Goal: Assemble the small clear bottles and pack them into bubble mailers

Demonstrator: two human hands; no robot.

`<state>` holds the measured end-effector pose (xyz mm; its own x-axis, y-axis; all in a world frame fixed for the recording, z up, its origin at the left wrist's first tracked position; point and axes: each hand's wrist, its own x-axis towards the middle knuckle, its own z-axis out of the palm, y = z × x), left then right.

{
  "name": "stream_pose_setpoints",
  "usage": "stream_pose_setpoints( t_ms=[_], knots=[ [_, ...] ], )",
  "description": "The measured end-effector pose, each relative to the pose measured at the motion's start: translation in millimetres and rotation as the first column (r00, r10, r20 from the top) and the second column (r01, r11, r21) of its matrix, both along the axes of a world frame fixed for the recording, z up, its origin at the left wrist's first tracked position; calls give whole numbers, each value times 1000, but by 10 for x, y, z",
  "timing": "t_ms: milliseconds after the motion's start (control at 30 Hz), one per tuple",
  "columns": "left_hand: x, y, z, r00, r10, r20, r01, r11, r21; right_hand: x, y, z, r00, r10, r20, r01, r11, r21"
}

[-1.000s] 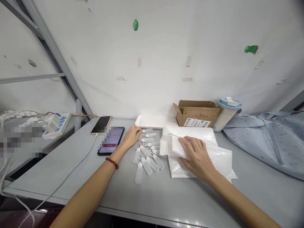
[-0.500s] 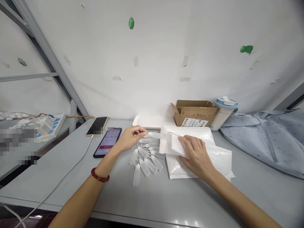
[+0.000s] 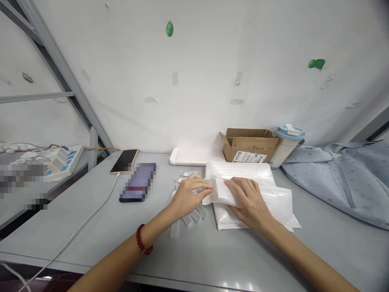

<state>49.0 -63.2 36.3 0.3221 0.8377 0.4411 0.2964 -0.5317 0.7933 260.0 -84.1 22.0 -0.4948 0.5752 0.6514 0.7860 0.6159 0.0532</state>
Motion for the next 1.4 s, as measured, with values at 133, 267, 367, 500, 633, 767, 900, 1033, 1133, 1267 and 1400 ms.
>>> stream_pose_setpoints(
  t_ms=[133, 267, 367, 500, 633, 767, 900, 1033, 1133, 1267, 1400],
  knots=[
    [11, -20, -9, 995, -67, -71, 69, 997, 29, -18, -22, 1, 999, 35, 1, -35, 999, 0],
    [38, -81, 18, 937, -146, -319, 210, 962, 175, -39, -38, 5, 998, 61, 9, -61, 998, 7],
    [55, -119, 16, 889, -175, -423, 293, 927, 232, -54, -52, 10, 997, 64, 34, -64, 998, -12],
    [52, -119, -2, 897, -168, -410, 301, 911, 283, -50, -57, 23, 997, 67, 43, -67, 998, -9],
    [0, -78, 44, 981, 49, -186, 20, 936, 352, -13, -32, 46, 999, 49, 14, -49, 998, 37],
    [-52, -41, 119, 965, 207, -158, -195, 977, 89, 3, -22, 68, 999, 39, 16, -41, 996, 84],
    [-51, -11, 112, 974, 48, -221, -88, 981, -172, -25, -42, 75, 999, -15, 46, 9, 991, 135],
    [-35, 7, 75, 995, 5, -96, -32, 957, -288, -50, -46, 61, 989, -126, 83, 108, 975, 195],
    [-36, 16, 70, 1000, -12, -4, 9, 921, -389, -51, -36, 44, 980, -166, 108, 140, 966, 217],
    [-41, 26, 74, 997, 26, 73, 12, 881, -474, -53, -38, 24, 980, -145, 135, 112, 968, 223],
    [-32, 26, 83, 993, 62, 101, -5, 875, -484, -75, -60, 11, 981, -117, 157, 80, 971, 224]
  ],
)
